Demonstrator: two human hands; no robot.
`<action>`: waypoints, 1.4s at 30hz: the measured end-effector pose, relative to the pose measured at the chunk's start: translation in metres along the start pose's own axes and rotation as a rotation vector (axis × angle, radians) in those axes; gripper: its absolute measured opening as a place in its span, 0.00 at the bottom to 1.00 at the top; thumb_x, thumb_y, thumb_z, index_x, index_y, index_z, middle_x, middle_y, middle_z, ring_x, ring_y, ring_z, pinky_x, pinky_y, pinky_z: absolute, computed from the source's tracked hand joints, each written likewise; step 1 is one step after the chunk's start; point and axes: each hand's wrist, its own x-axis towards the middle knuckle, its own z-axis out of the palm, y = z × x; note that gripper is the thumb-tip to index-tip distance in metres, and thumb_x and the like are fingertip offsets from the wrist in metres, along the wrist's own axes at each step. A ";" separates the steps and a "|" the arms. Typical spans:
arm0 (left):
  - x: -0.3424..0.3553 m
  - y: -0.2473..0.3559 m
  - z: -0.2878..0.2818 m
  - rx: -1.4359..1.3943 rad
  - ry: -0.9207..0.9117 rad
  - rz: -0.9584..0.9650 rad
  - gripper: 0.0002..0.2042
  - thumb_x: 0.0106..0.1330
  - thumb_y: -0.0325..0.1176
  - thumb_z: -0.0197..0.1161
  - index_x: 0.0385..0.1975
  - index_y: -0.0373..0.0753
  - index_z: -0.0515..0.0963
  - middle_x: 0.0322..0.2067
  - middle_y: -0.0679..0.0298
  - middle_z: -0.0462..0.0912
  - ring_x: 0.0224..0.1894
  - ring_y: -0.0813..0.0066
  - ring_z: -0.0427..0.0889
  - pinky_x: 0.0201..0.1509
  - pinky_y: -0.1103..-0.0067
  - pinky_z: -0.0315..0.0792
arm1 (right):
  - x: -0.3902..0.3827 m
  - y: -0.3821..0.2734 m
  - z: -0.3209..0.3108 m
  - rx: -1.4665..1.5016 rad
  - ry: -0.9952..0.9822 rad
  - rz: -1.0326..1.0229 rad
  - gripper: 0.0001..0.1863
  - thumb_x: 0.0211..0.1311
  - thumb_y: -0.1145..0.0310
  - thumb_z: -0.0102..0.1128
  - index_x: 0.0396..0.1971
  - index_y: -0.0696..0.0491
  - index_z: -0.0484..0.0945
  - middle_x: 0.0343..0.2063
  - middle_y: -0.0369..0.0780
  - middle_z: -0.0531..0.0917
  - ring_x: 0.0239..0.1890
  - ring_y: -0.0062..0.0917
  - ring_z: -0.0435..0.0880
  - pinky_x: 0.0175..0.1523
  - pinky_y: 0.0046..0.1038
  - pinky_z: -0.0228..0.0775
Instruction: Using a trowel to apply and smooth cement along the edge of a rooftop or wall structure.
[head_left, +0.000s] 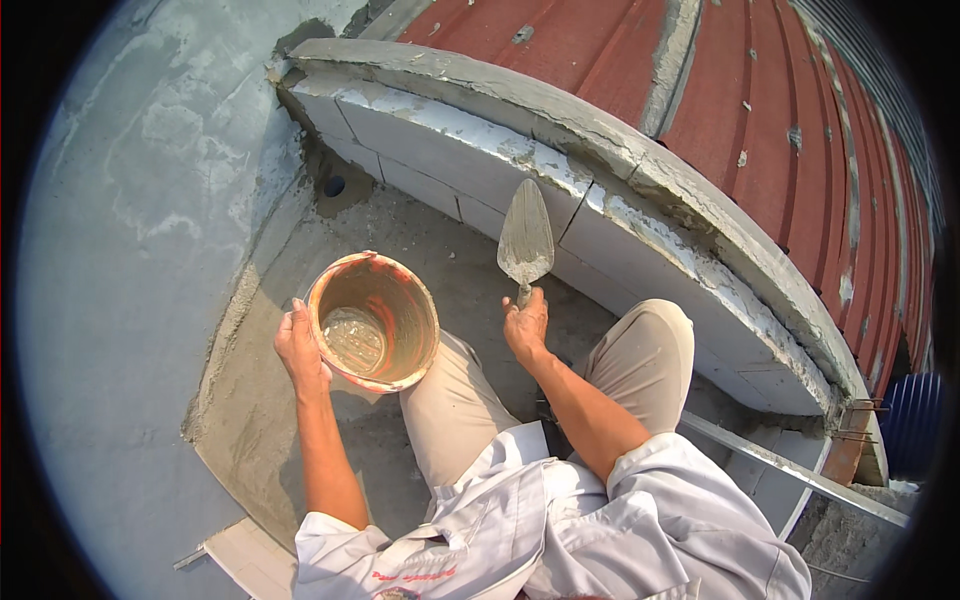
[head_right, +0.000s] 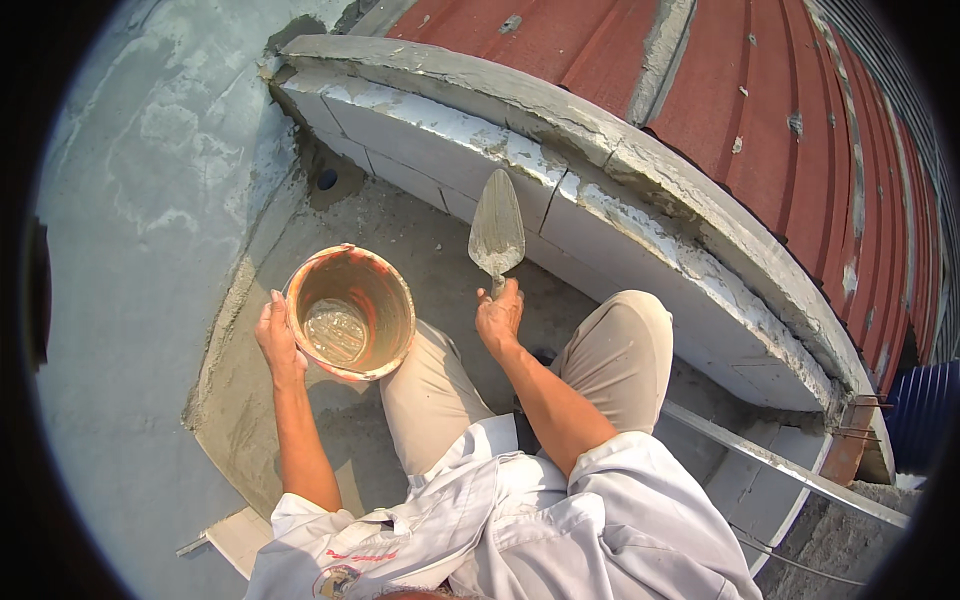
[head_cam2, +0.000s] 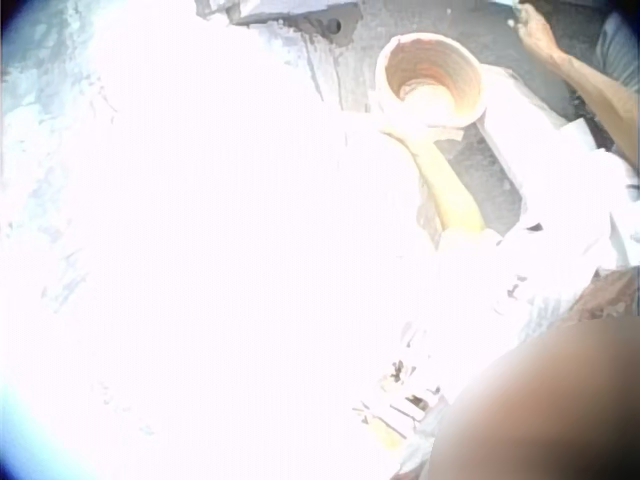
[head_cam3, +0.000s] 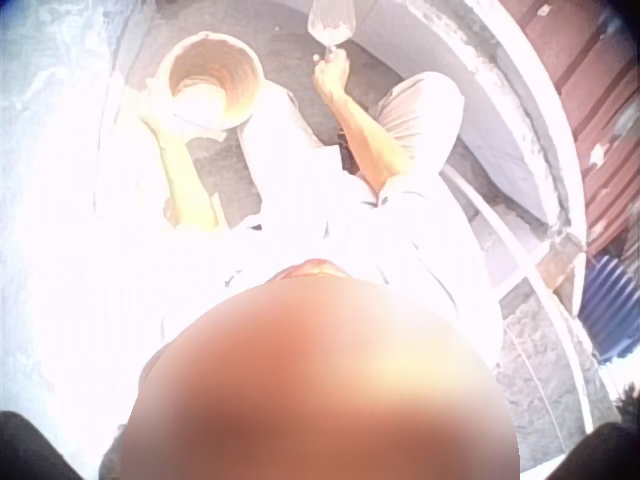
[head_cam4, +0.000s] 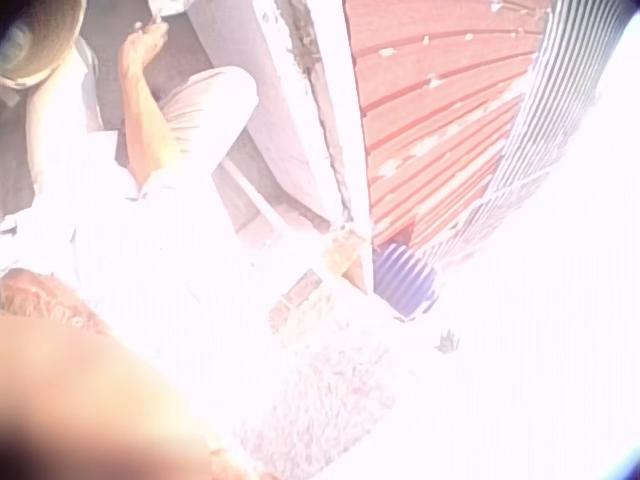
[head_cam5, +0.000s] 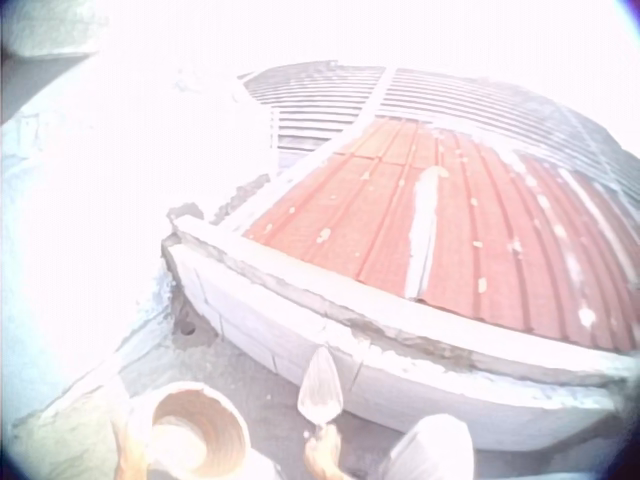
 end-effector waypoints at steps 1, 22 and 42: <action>0.001 0.001 -0.005 -0.005 0.005 0.001 0.16 0.79 0.41 0.59 0.30 0.37 0.76 0.29 0.69 0.79 0.31 0.85 0.75 0.36 0.82 0.72 | -0.025 -0.006 -0.008 0.023 -0.052 -0.019 0.20 0.67 0.65 0.66 0.50 0.58 0.69 0.47 0.58 0.77 0.51 0.53 0.78 0.54 0.48 0.70; -0.006 0.037 -0.006 -0.071 0.022 0.015 0.14 0.79 0.40 0.59 0.34 0.36 0.76 0.33 0.65 0.83 0.35 0.81 0.81 0.42 0.80 0.77 | 0.000 -0.028 -0.240 -0.580 0.045 -0.449 0.21 0.68 0.64 0.61 0.56 0.57 0.73 0.45 0.54 0.83 0.48 0.52 0.83 0.53 0.48 0.75; -0.021 0.025 -0.032 -0.078 0.102 0.000 0.14 0.78 0.41 0.61 0.35 0.35 0.77 0.33 0.67 0.82 0.34 0.83 0.80 0.40 0.81 0.76 | 0.091 -0.174 -0.302 -1.018 0.077 -0.685 0.18 0.63 0.65 0.64 0.51 0.53 0.80 0.44 0.48 0.85 0.49 0.44 0.84 0.53 0.44 0.75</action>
